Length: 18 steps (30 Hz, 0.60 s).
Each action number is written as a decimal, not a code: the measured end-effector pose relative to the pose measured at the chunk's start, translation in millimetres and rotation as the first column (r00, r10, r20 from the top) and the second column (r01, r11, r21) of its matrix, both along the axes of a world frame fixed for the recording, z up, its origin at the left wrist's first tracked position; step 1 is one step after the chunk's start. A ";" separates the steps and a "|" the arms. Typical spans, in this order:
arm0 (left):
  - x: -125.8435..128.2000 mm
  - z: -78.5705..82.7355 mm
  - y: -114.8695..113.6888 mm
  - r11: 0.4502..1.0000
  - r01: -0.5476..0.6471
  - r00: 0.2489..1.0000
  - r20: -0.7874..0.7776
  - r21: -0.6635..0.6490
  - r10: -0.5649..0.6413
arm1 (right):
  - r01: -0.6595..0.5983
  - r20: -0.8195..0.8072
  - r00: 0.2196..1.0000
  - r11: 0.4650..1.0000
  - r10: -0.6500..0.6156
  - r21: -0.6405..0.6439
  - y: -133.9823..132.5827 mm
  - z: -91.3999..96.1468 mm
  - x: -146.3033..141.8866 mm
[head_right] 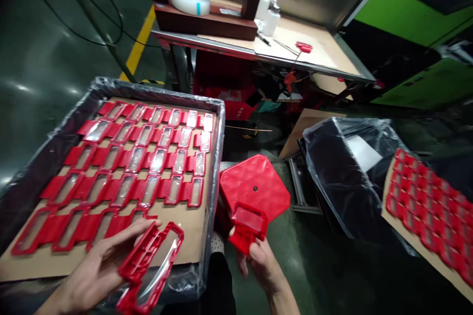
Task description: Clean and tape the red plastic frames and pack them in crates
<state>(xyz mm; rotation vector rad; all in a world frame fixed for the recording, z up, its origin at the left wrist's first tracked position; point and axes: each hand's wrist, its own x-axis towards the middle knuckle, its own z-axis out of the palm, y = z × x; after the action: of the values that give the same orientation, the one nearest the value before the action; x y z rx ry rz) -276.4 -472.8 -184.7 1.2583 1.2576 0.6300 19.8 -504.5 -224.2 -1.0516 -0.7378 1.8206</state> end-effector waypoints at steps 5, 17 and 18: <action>86.0 36.2 49.2 0.867 0.434 0.879 -0.325 0.244 -0.349 | 0.038 0.914 0.388 0.989 0.116 -0.141 23.2 -36.5 76.4; 296.6 -141.8 140.6 0.347 0.921 0.260 -0.942 0.176 -0.211 | -0.148 0.976 -0.169 0.975 0.137 -0.163 88.3 -149.3 165.2; 299.7 -155.9 141.3 0.329 0.930 0.235 -0.952 0.161 -0.198 | -0.156 0.977 -0.166 0.974 0.135 -0.161 88.4 -154.5 169.6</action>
<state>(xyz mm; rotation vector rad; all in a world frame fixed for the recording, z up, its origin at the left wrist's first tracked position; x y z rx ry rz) 23.3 -331.5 -340.6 2.8958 0.9109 -0.2815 189.4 -416.1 -378.7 -2.5157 -1.8382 0.6399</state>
